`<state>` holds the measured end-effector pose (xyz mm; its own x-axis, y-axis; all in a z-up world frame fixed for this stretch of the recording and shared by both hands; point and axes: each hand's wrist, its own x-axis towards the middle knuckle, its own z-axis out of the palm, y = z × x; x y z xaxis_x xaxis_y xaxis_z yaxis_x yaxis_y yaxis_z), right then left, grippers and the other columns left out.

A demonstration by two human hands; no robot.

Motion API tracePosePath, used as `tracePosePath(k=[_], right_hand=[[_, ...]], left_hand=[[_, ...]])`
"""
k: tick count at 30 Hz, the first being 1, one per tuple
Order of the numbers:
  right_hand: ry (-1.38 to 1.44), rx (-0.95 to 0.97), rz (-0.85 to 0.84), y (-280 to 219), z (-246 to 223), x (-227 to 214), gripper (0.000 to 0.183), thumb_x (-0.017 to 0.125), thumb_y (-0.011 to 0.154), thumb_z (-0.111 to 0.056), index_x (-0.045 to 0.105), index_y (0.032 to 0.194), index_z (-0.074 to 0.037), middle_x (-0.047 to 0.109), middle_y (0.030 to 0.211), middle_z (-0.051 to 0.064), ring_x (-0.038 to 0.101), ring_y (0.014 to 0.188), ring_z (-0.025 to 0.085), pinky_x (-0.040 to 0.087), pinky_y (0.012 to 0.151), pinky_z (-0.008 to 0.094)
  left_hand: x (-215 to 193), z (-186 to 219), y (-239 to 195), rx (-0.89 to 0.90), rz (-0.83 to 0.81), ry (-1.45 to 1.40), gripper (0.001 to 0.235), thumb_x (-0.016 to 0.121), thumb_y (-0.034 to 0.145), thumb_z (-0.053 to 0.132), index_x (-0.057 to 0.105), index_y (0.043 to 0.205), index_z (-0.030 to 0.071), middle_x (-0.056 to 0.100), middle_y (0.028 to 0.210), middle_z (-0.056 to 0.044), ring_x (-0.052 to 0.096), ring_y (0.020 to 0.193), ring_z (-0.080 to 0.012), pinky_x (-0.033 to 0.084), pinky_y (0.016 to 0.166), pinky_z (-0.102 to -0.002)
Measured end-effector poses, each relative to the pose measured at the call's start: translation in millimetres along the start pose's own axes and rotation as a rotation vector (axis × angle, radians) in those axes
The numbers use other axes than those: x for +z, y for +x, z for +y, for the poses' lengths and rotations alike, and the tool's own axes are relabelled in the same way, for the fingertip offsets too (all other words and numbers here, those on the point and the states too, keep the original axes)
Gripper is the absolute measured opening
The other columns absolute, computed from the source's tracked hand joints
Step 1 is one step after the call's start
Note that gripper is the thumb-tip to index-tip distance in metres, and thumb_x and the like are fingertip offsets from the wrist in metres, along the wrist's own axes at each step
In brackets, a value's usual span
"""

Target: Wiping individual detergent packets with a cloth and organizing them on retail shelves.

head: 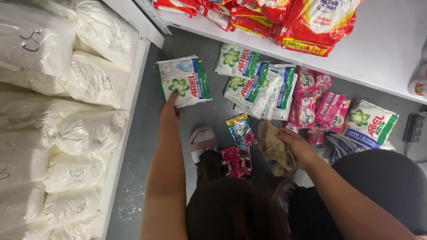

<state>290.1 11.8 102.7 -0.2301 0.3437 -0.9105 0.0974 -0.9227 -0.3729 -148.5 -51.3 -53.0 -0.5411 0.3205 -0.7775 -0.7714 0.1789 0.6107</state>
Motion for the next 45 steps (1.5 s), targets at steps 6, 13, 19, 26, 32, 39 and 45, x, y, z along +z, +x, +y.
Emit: tracePosePath(k=[6,13,19,26,32,39,45], right_hand=[[0.098,-0.017,-0.054,-8.3,-5.0,1.8,0.044,0.056,0.096,-0.024,0.055,0.135,-0.003,0.071,0.115,0.017,0.072,0.098,0.029,0.059,0.085,0.042],[0.107,0.021,0.060,-20.0,-13.9,11.5,0.050,0.057,0.092,-0.026,0.050,0.140,-0.012,0.070,0.121,0.014,0.069,0.109,0.030,0.056,0.093,0.045],[0.365,-0.410,-0.152,-50.8,-63.5,44.6,0.047,0.058,0.093,-0.021,0.055,0.138,-0.006,0.067,0.126,0.015,0.067,0.112,0.031,0.054,0.100,0.044],[-0.744,-1.475,-0.008,-54.1,-72.7,174.5,0.055,0.062,0.081,-0.001,0.056,0.136,-0.005,0.048,0.144,0.020,0.050,0.137,0.039,0.042,0.114,0.052],[-1.269,-1.446,0.260,-43.9,-74.6,178.3,0.056,0.072,0.085,-0.017,0.063,0.140,-0.019,0.028,0.166,0.021,0.022,0.155,0.045,0.018,0.122,0.064],[-1.239,-1.533,0.130,-72.1,-80.1,85.6,0.062,0.062,0.088,-0.014,0.046,0.148,-0.013,0.024,0.164,0.029,0.019,0.155,0.048,0.020,0.126,0.054],[-1.486,-1.299,0.369,-94.3,-140.9,38.2,0.065,0.057,0.092,-0.035,0.044,0.151,-0.011,0.036,0.158,0.023,0.029,0.153,0.038,0.027,0.128,0.043]], left_hand=[[44.2,-4.8,-36.3,0.137,-0.218,-0.220,0.073,0.084,0.079,0.008,0.047,0.142,0.006,0.064,0.132,-0.011,0.068,0.114,-0.0225,0.059,0.095,-0.034],[92.9,-21.6,-18.3,0.231,-0.082,-0.192,0.077,0.082,0.075,-0.001,0.041,0.140,0.009,0.061,0.132,-0.010,0.065,0.114,-0.0244,0.058,0.090,-0.039],[83.2,8.3,-36.1,0.414,-0.256,-0.053,0.067,0.080,0.075,-0.007,0.051,0.134,0.002,0.062,0.132,-0.016,0.065,0.118,-0.0259,0.057,0.096,-0.038],[65.8,8.9,-138.4,0.709,-0.365,0.409,0.052,0.080,0.081,-0.005,0.058,0.128,-0.001,0.069,0.122,-0.017,0.069,0.111,-0.0269,0.056,0.096,-0.038],[76.2,41.1,-209.3,0.534,-0.548,0.440,0.050,0.076,0.077,0.000,0.060,0.124,0.000,0.072,0.111,-0.012,0.072,0.097,-0.0205,0.060,0.084,-0.035],[108.0,57.6,-263.6,0.429,-0.784,0.376,0.052,0.079,0.079,-0.001,0.058,0.127,-0.003,0.073,0.113,-0.013,0.073,0.096,-0.0187,0.062,0.083,-0.034],[154.5,56.0,-283.9,0.108,-0.991,0.303,0.063,0.073,0.080,0.000,0.050,0.138,-0.001,0.071,0.116,-0.017,0.072,0.098,-0.0261,0.061,0.082,-0.040]])
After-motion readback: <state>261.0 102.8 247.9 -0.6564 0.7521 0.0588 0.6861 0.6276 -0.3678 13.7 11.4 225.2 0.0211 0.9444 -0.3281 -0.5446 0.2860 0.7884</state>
